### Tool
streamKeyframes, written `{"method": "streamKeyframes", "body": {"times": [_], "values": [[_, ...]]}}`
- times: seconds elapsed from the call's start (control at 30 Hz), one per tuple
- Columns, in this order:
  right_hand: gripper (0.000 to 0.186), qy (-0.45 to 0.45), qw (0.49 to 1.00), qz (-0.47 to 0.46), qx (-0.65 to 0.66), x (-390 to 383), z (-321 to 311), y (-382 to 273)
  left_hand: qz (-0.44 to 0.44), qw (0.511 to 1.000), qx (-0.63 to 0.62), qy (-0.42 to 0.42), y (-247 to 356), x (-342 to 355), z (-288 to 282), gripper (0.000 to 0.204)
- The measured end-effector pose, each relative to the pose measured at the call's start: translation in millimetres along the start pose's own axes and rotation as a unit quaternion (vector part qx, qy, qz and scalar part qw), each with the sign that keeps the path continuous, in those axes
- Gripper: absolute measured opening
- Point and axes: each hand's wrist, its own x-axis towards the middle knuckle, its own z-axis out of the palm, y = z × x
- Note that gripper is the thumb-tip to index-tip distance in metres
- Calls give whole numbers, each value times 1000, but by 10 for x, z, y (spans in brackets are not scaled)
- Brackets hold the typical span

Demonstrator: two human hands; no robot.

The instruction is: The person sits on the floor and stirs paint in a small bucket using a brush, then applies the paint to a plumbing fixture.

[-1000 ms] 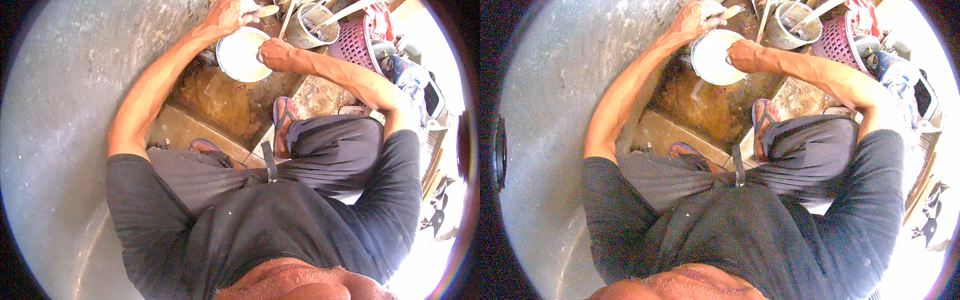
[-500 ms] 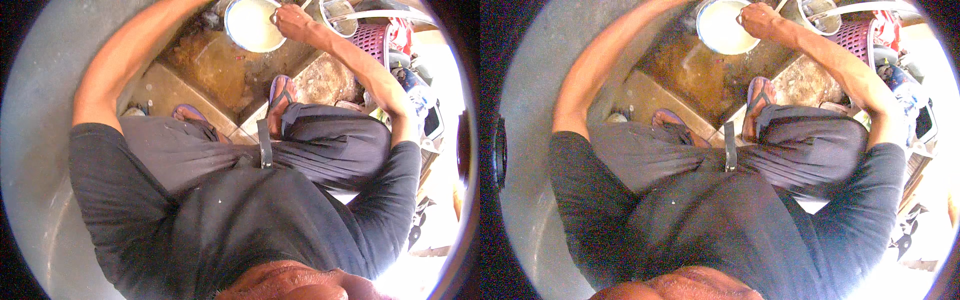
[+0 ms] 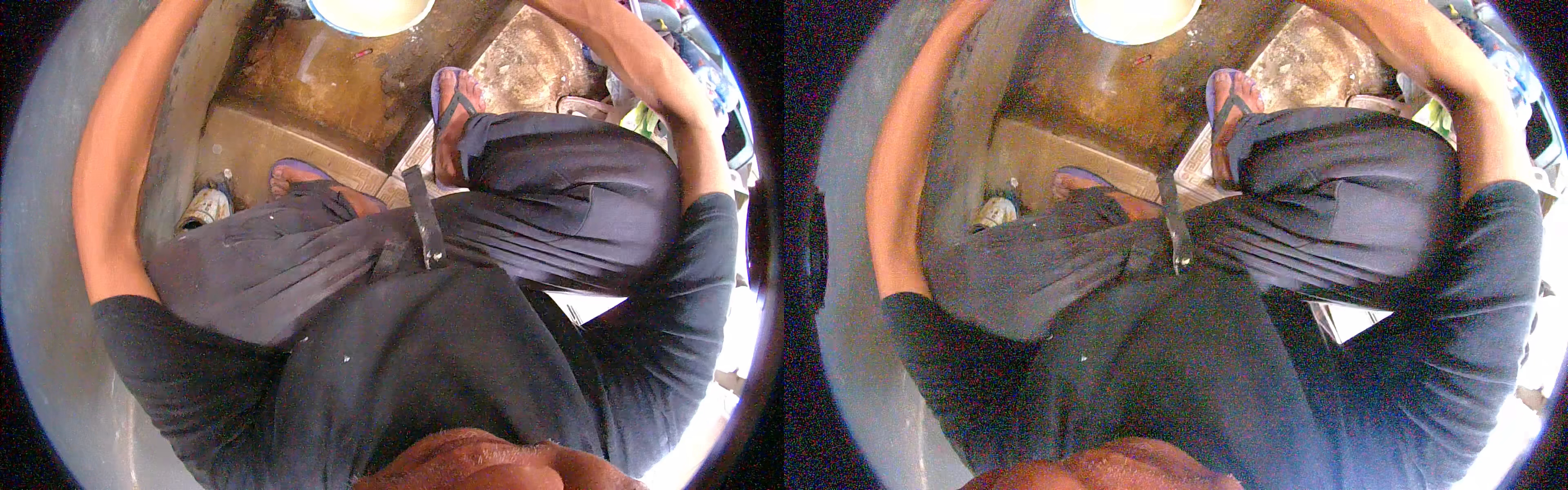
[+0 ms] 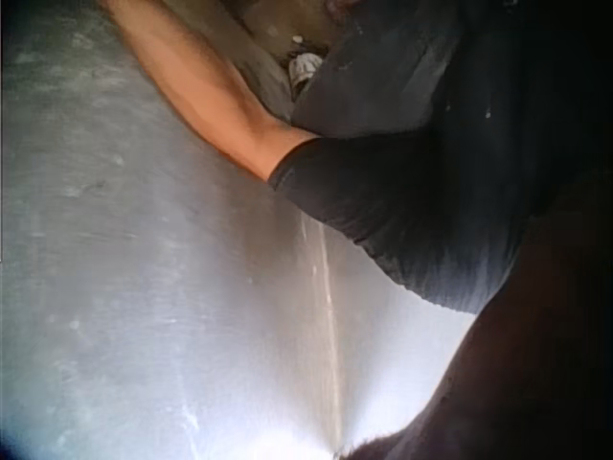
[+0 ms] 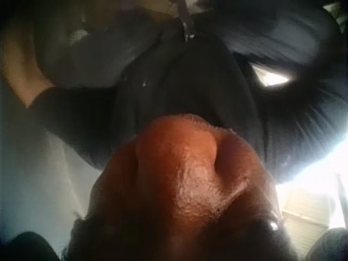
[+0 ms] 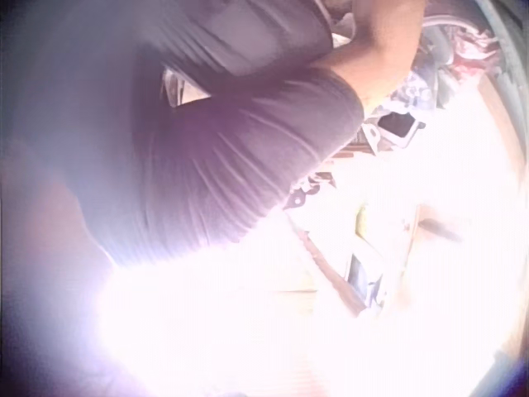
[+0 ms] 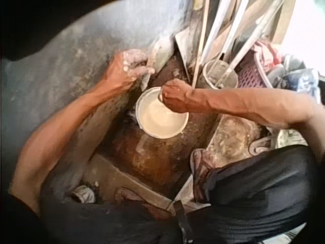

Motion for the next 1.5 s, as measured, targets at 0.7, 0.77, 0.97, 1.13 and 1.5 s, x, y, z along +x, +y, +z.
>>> {"method": "streamKeyframes", "body": {"times": [0.7, 0.77, 0.97, 1.13, 1.5], "values": [[10, -18, 985, 33, 170, -85, 95, -210, -56, 998, -20, -22, 62, 127, 15, 22], [14, -43, 971, 60, 226, 31, -65, -319, -87, 996, -29, -20, -6, 69, -21, 22], [10, 42, 998, 37, 0, -11, 105, -36, -65, 995, -74, -9, -90, 5, -34, 22], [15, -159, 977, 64, 128, -31, -396, -100, -48, 998, -49, -8, -126, -41, -45, 25], [10, -19, 987, 119, 104, 82, -49, -12, -26, 999, -28, 10, -116, -27, -66, 28]]}}
